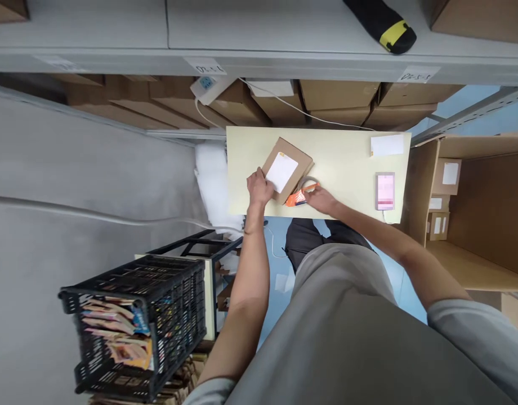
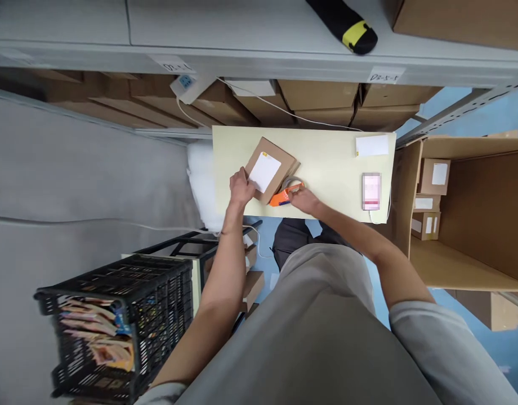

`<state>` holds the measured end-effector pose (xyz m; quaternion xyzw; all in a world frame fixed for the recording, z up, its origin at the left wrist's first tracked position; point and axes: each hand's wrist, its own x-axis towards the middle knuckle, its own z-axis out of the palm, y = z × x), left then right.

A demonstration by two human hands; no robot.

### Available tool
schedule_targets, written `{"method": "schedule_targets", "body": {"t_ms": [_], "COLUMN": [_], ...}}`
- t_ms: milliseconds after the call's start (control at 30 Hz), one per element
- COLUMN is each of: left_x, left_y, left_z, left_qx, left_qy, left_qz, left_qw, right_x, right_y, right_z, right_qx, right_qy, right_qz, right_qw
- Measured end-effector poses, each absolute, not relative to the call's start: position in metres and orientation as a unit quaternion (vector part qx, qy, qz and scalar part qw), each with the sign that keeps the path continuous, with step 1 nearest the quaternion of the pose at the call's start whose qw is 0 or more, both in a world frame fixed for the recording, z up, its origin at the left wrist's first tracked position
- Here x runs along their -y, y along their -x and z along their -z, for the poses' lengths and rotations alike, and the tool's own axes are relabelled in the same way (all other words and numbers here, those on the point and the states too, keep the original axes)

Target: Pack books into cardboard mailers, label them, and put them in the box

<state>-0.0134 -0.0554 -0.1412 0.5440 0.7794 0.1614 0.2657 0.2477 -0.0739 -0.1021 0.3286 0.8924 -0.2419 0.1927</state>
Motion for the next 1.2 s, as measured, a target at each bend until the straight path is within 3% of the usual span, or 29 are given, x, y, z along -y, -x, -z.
{"method": "schedule_targets", "body": {"t_ms": [133, 300, 533, 733, 967, 1200], "left_x": [0.059, 0.071, 0.071, 0.07, 0.068, 0.038], "left_y": [-0.025, -0.039, -0.03, -0.034, -0.025, -0.041], "left_z": [0.145, 0.152, 0.166, 0.163, 0.148, 0.143], "left_qx": [-0.826, -0.817, -0.818, -0.813, -0.797, -0.716], "left_qy": [-0.51, -0.528, -0.529, -0.535, -0.552, -0.62], "left_qz": [-0.162, -0.184, -0.175, -0.179, -0.162, -0.195], "left_qw": [0.176, 0.142, 0.146, 0.141, 0.183, 0.256], "right_x": [0.11, 0.128, 0.147, 0.087, -0.016, 0.004], "right_y": [-0.219, -0.225, -0.314, -0.397, -0.366, -0.342], "right_z": [0.102, 0.105, 0.101, 0.102, 0.119, 0.11], "right_qx": [-0.881, -0.86, -0.831, -0.83, -0.89, -0.905], "right_qy": [-0.345, -0.384, -0.427, -0.442, -0.374, -0.316], "right_qz": [0.271, 0.291, 0.281, 0.216, 0.116, 0.132], "right_qw": [0.178, 0.169, 0.218, 0.263, 0.233, 0.254]}}
